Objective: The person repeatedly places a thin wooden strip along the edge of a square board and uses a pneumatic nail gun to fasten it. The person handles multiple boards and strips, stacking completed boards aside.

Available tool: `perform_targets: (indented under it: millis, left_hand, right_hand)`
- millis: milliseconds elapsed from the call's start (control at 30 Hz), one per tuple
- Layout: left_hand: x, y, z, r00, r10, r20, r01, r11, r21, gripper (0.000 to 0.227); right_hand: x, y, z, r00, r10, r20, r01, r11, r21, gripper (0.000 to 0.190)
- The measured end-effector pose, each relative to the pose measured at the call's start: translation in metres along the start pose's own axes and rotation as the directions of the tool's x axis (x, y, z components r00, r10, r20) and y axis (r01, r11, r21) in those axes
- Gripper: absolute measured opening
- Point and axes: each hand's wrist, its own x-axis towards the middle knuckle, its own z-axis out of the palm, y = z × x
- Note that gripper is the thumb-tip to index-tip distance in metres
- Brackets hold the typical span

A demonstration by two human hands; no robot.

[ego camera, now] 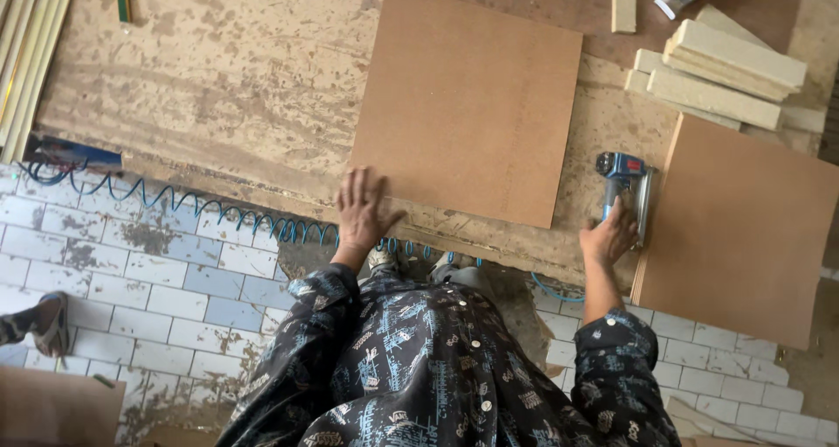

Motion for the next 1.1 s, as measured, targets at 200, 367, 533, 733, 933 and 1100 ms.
perform_targets:
  millis: [200, 367, 533, 733, 933, 1100]
  left_hand:
    - [0.044, 0.052, -0.016, 0.934, 0.339, 0.117, -0.319, 0.934, -0.16, 0.075]
    - [0.08, 0.067, -0.032, 0.884, 0.441, 0.158, -0.404, 0.888, -0.219, 0.069]
    - [0.082, 0.061, -0.03, 0.9, 0.413, 0.14, -0.358, 0.883, -0.305, 0.073]
    - [0.082, 0.057, -0.027, 0.911, 0.409, 0.057, -0.361, 0.855, -0.372, 0.074]
    - [0.081, 0.054, -0.023, 0.913, 0.408, 0.023, -0.365, 0.84, -0.402, 0.072]
    - [0.081, 0.053, -0.022, 0.912, 0.409, 0.028, -0.366, 0.842, -0.396, 0.072]
  right_hand:
    - [0.064, 0.003, 0.01, 0.914, 0.22, 0.34, -0.243, 0.97, 0.026, 0.087]
    - [0.039, 0.015, -0.004, 0.893, 0.215, 0.394, -0.385, 0.819, 0.425, 0.041]
    - [-0.045, -0.036, -0.017, 0.754, -0.216, 0.62, -0.486, 0.451, 0.748, 0.022]
    - [-0.073, -0.161, -0.033, 0.695, -0.455, 0.557, -0.106, 0.701, 0.705, 0.034]
    - [-0.062, -0.17, -0.039, 0.663, -0.402, 0.631, 0.039, 0.861, 0.508, 0.044]
    - [-0.059, -0.137, -0.03, 0.674, -0.32, 0.666, 0.006, 0.904, 0.429, 0.049]
